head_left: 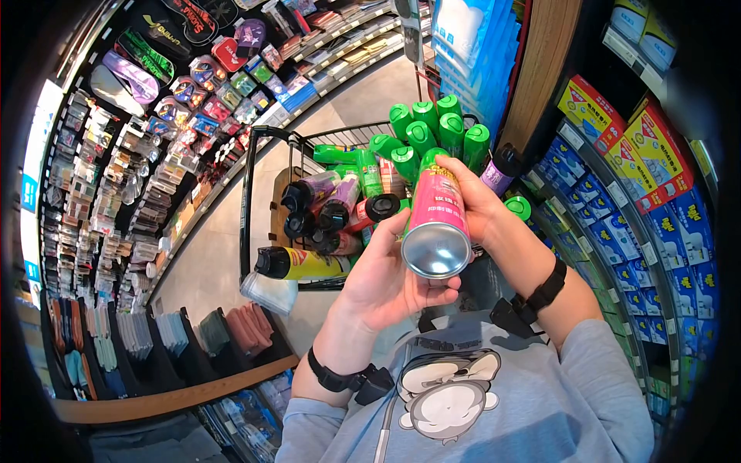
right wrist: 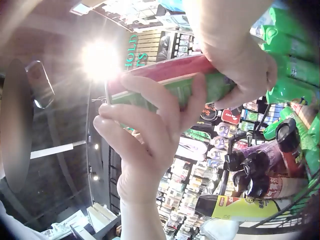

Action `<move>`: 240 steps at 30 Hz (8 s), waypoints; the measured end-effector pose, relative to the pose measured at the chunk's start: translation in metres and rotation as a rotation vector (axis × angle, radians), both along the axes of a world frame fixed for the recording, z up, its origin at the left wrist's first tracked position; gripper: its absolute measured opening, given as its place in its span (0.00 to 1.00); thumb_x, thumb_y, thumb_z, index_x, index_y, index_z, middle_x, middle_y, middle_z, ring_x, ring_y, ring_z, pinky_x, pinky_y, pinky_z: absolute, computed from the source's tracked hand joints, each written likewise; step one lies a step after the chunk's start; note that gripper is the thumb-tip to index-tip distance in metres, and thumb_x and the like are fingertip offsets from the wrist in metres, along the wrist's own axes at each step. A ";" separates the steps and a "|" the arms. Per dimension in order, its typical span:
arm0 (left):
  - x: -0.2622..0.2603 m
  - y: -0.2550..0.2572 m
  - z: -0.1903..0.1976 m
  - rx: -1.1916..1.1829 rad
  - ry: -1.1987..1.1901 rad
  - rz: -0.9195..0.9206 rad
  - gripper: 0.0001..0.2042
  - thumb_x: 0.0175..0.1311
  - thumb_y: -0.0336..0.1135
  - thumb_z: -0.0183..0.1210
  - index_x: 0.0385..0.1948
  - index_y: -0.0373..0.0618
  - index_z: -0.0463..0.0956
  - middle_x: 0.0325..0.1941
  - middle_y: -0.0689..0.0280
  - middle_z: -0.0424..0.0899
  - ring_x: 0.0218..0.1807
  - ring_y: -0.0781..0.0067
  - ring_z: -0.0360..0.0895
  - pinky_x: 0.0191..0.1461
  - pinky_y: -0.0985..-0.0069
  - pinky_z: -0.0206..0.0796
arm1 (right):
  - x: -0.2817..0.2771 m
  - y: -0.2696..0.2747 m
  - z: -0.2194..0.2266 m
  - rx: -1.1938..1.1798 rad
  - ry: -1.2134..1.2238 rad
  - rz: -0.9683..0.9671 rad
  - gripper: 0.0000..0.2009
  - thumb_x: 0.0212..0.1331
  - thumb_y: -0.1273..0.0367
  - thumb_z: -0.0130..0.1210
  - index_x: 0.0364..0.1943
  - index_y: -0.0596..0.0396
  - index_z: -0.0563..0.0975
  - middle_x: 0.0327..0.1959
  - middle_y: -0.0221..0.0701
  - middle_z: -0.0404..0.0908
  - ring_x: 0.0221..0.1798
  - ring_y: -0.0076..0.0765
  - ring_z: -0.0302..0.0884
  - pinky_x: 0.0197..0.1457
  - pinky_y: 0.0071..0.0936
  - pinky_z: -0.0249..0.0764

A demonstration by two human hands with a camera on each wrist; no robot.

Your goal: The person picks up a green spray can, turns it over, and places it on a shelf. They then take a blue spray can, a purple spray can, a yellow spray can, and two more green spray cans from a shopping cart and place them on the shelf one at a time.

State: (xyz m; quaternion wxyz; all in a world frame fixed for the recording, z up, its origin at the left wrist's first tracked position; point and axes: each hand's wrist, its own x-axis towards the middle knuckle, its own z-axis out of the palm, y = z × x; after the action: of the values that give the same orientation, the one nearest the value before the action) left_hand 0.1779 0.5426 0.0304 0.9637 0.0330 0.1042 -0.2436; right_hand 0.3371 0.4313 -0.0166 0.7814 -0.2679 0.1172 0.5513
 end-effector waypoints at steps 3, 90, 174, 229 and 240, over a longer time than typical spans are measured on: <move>-0.001 -0.001 0.000 0.005 -0.001 0.010 0.34 0.72 0.61 0.38 0.66 0.37 0.59 0.60 0.40 0.73 0.45 0.42 0.81 0.49 0.49 0.79 | 0.000 0.000 0.000 -0.003 -0.009 -0.004 0.25 0.64 0.51 0.55 0.50 0.60 0.71 0.42 0.46 0.82 0.42 0.45 0.84 0.53 0.47 0.80; 0.068 -0.808 0.179 1.083 -1.852 0.626 0.37 0.44 0.21 0.67 0.63 0.46 0.67 0.52 0.57 0.76 0.55 0.52 0.74 0.57 0.63 0.70 | -0.198 -0.801 0.228 -1.245 -1.867 -1.489 0.39 0.48 0.76 0.71 0.61 0.55 0.57 0.58 0.40 0.70 0.63 0.39 0.71 0.66 0.39 0.69; 0.001 -0.536 -0.064 1.824 -1.429 0.233 0.09 0.56 0.28 0.66 0.38 0.41 0.81 0.38 0.58 0.86 0.41 0.57 0.84 0.45 0.67 0.76 | -0.309 -0.754 0.003 -1.650 -1.390 -1.229 0.04 0.62 0.77 0.53 0.35 0.61 0.78 0.32 0.38 0.82 0.37 0.39 0.81 0.44 0.31 0.74; -0.114 0.076 -0.178 2.006 0.164 0.321 0.11 0.63 0.32 0.60 0.46 0.39 0.79 0.43 0.51 0.84 0.46 0.52 0.82 0.51 0.64 0.73 | 0.008 0.122 -0.190 -0.576 -1.736 1.984 0.37 0.47 0.60 0.72 0.60 0.61 0.65 0.46 0.44 0.83 0.48 0.48 0.83 0.47 0.43 0.79; -0.080 0.069 -0.175 1.931 0.241 0.279 0.15 0.63 0.34 0.61 0.50 0.41 0.78 0.47 0.56 0.84 0.50 0.60 0.81 0.52 0.67 0.72 | 0.025 0.112 -0.209 -0.548 -1.734 1.815 0.48 0.38 0.62 0.75 0.67 0.58 0.61 0.60 0.49 0.75 0.63 0.49 0.74 0.62 0.38 0.74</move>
State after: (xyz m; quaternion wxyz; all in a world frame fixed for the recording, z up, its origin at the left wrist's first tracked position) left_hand 0.0975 0.6115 -0.1449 0.5254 0.7690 0.3592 0.0604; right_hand 0.3623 0.5436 -0.2252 -0.1318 -0.6719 -0.5415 0.4878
